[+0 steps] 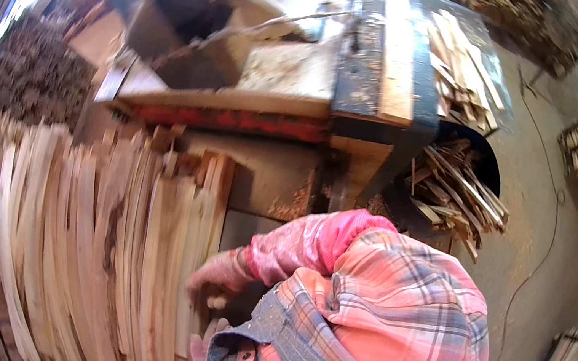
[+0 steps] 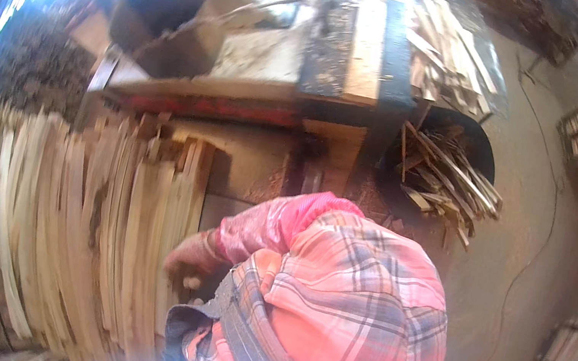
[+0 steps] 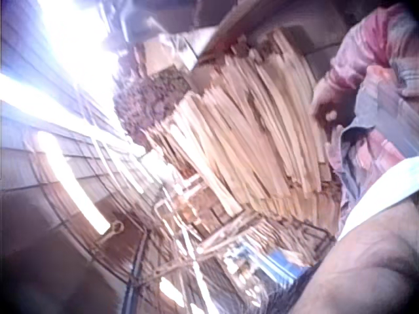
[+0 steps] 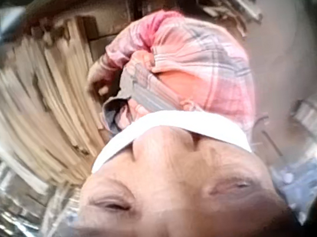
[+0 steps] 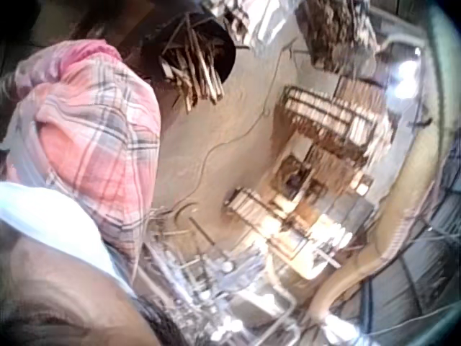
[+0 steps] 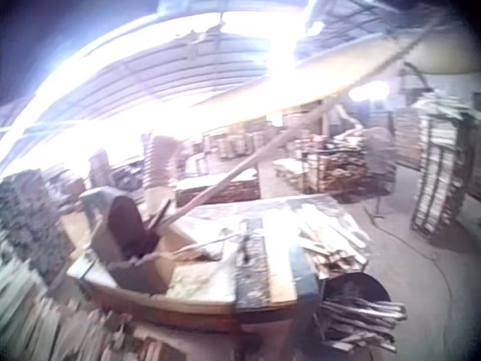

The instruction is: The person handles a flexible yellow hose and then picks up and stacks multiple thin wooden planks. They move the planks from a pile to a machine table, arranging them in a stack.

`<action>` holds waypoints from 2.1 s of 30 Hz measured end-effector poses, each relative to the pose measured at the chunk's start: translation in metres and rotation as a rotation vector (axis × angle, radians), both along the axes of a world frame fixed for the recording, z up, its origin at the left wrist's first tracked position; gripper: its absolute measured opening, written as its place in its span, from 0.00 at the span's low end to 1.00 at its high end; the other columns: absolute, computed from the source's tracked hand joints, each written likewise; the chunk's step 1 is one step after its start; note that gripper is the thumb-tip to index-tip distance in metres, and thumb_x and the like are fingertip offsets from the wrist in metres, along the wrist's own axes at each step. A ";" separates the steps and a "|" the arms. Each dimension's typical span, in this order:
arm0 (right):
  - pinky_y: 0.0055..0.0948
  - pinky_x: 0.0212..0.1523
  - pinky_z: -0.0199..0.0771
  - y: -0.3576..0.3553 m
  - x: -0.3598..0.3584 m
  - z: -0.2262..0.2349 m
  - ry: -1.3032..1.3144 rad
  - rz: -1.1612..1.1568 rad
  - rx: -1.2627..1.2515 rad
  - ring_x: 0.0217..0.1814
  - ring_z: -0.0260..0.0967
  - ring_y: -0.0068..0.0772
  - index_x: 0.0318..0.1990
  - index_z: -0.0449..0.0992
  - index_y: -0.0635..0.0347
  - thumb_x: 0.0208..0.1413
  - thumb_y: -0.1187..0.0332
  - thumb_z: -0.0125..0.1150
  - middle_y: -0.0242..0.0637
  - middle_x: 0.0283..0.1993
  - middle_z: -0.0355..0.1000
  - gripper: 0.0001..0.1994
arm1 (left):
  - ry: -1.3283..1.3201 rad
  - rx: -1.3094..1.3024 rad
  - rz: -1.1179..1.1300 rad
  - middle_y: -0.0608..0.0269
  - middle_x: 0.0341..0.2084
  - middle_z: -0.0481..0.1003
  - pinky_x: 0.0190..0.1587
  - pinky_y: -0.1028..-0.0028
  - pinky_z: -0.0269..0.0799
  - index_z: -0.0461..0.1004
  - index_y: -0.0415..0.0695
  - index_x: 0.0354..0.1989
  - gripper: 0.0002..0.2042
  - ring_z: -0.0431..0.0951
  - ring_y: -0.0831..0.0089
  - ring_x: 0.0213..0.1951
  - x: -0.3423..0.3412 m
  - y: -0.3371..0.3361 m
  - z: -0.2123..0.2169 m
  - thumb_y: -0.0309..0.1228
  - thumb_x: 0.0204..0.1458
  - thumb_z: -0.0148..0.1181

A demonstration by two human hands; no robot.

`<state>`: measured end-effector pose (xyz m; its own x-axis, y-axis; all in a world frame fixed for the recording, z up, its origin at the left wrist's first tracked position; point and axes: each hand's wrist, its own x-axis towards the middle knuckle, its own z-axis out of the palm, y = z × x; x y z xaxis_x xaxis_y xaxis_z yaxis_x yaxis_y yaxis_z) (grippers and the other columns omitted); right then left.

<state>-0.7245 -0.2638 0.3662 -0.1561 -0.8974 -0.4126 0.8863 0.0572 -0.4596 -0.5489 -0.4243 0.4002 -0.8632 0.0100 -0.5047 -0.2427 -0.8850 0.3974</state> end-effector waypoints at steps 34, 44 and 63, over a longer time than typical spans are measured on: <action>0.29 0.46 0.79 0.142 -0.034 0.181 1.181 -0.470 0.493 0.44 0.77 0.29 0.52 0.79 0.60 0.56 0.66 0.66 0.33 0.45 0.78 0.16 | 0.388 -0.838 0.239 0.53 0.48 0.77 0.45 0.71 0.74 0.65 0.39 0.67 0.27 0.76 0.69 0.44 0.004 0.006 0.085 0.31 0.59 0.61; 0.38 0.45 0.79 0.228 -0.180 0.377 2.509 -0.184 1.905 0.39 0.79 0.43 0.41 0.81 0.61 0.55 0.56 0.69 0.45 0.41 0.81 0.17 | 0.513 -2.317 0.132 0.43 0.55 0.75 0.61 0.54 0.68 0.69 0.35 0.62 0.29 0.73 0.49 0.59 -0.029 0.009 0.086 0.26 0.49 0.68; 0.47 0.52 0.77 0.252 -0.253 0.334 2.245 0.341 2.208 0.51 0.78 0.54 0.43 0.81 0.58 0.56 0.47 0.67 0.51 0.45 0.79 0.22 | 0.324 -2.706 -0.024 0.56 0.61 0.71 0.62 0.51 0.64 0.68 0.44 0.65 0.35 0.67 0.58 0.64 -0.050 0.017 0.030 0.40 0.46 0.68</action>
